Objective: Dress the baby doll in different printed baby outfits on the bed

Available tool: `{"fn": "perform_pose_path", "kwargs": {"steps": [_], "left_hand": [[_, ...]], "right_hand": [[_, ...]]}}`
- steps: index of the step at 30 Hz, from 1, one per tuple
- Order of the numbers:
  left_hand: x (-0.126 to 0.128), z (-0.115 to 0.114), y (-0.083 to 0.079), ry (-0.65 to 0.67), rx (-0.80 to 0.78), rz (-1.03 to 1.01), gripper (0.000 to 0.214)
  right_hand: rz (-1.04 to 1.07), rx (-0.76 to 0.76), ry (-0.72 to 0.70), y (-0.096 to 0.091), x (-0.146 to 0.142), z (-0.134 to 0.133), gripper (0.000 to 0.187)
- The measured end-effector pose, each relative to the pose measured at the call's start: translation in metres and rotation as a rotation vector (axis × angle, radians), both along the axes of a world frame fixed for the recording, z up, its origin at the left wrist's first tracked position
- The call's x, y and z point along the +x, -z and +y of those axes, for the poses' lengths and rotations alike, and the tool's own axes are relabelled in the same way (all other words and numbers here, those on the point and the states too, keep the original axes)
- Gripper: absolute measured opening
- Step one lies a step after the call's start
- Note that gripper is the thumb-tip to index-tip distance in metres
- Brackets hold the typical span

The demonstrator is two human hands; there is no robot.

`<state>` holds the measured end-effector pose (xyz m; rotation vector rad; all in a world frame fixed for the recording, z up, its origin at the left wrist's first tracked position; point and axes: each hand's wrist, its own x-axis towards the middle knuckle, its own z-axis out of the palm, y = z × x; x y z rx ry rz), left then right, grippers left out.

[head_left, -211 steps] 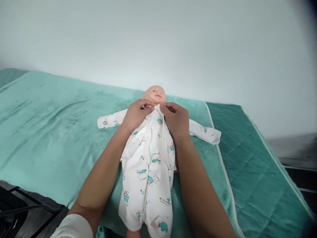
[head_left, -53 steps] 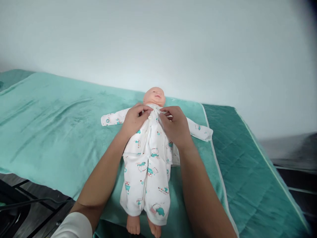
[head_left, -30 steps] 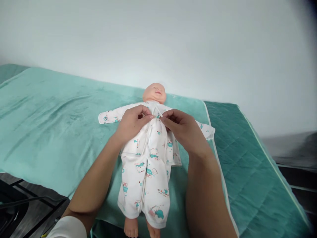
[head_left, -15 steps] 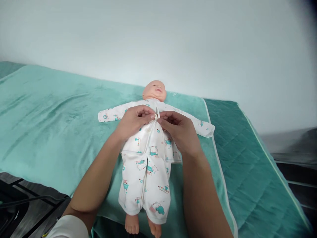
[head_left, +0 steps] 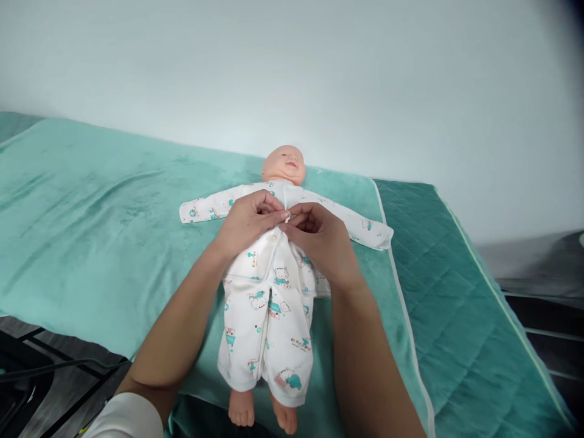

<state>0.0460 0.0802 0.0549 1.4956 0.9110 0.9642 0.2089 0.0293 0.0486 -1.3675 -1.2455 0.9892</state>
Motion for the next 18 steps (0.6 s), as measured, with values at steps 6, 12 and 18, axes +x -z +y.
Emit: {"fn": "perform_pose_path", "kwargs": {"steps": [6,12,18], "left_hand": [[-0.0003,-0.0002,-0.0006,0.0,0.045,0.042,0.022],[-0.0034,0.0008,-0.0028,0.057,0.003,0.0,0.015],[-0.007,0.0006,-0.004,0.031,0.024,0.073,0.013]], "right_hand": [[-0.209,0.055,0.032,-0.0034,-0.0064,-0.003,0.025],[-0.262,0.056,0.042,-0.0032,-0.0074,-0.0038,0.028],[-0.291,0.038,0.017,-0.0085,-0.0085,-0.0088,0.03]]}}
